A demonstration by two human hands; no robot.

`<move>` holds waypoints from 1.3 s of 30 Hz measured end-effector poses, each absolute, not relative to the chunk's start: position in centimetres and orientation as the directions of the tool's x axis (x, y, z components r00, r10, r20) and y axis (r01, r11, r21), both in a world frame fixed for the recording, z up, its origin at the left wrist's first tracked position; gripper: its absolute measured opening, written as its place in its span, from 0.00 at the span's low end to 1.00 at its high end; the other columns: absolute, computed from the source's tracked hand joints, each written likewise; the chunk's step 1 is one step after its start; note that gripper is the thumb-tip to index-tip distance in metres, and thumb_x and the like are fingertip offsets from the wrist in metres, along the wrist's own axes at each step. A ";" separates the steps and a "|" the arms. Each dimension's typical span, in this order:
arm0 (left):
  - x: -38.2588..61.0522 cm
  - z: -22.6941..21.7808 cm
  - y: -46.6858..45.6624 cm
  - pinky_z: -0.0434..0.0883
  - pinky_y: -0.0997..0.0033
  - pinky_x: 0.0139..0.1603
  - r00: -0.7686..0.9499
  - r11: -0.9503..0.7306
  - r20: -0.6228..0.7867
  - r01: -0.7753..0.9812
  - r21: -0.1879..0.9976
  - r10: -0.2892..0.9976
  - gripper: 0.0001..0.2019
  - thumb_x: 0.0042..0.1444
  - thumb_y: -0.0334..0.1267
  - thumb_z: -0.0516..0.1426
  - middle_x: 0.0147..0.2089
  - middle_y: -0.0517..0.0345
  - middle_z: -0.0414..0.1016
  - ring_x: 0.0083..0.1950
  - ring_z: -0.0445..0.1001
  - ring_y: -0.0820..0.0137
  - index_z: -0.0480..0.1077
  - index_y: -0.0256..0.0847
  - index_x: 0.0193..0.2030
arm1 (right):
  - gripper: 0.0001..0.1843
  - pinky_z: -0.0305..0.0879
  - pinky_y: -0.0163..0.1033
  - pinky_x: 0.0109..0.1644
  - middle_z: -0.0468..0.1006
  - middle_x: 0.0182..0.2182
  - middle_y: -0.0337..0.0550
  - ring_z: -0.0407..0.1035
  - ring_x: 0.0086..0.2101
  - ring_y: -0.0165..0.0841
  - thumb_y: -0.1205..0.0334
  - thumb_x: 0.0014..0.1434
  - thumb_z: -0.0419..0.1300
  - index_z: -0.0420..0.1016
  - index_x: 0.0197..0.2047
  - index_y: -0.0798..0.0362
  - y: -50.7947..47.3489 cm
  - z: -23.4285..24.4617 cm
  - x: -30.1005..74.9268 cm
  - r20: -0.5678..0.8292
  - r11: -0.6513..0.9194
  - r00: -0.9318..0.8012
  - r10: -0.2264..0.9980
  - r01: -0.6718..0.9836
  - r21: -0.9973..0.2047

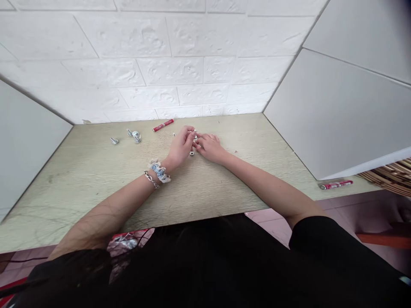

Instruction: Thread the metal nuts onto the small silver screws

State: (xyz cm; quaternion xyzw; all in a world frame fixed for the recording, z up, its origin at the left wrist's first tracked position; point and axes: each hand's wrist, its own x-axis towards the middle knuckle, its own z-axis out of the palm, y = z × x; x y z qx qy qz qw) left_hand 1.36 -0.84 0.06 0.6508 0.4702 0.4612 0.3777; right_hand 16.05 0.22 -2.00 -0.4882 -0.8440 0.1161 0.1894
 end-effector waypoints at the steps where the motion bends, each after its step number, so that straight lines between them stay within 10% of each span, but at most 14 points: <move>1: 1.7 0.0 -0.5 0.68 0.75 0.28 0.103 -0.196 0.179 0.189 0.962 0.979 0.08 0.64 0.43 0.49 0.38 0.57 0.74 0.27 0.73 0.76 0.61 0.42 0.42 | 0.16 0.51 0.58 0.61 0.63 0.62 0.47 0.56 0.59 0.45 0.58 0.64 0.48 0.72 0.49 0.50 0.2 -1.9 16.0 0.195 0.495 -0.456 0.868 0.780 -0.382; 28: 1.7 -0.1 -0.2 0.66 0.79 0.28 0.055 0.172 -0.163 -0.276 0.946 0.985 0.07 0.62 0.28 0.49 0.27 0.63 0.69 0.24 0.67 0.81 0.67 0.36 0.39 | 0.16 0.51 0.49 0.62 0.66 0.59 0.50 0.58 0.57 0.42 0.57 0.61 0.53 0.76 0.48 0.53 -0.2 -2.1 16.5 0.275 0.685 -0.627 0.729 0.665 -0.297; 39: 1.5 0.4 -0.7 0.67 0.81 0.30 0.098 0.184 -0.165 -0.233 0.955 0.981 0.07 0.60 0.26 0.49 0.29 0.59 0.70 0.27 0.69 0.81 0.67 0.33 0.40 | 0.19 0.38 0.67 0.64 0.63 0.61 0.55 0.54 0.60 0.48 0.58 0.63 0.48 0.71 0.51 0.57 -0.4 -2.2 16.4 0.253 0.356 -0.292 0.922 0.896 -0.265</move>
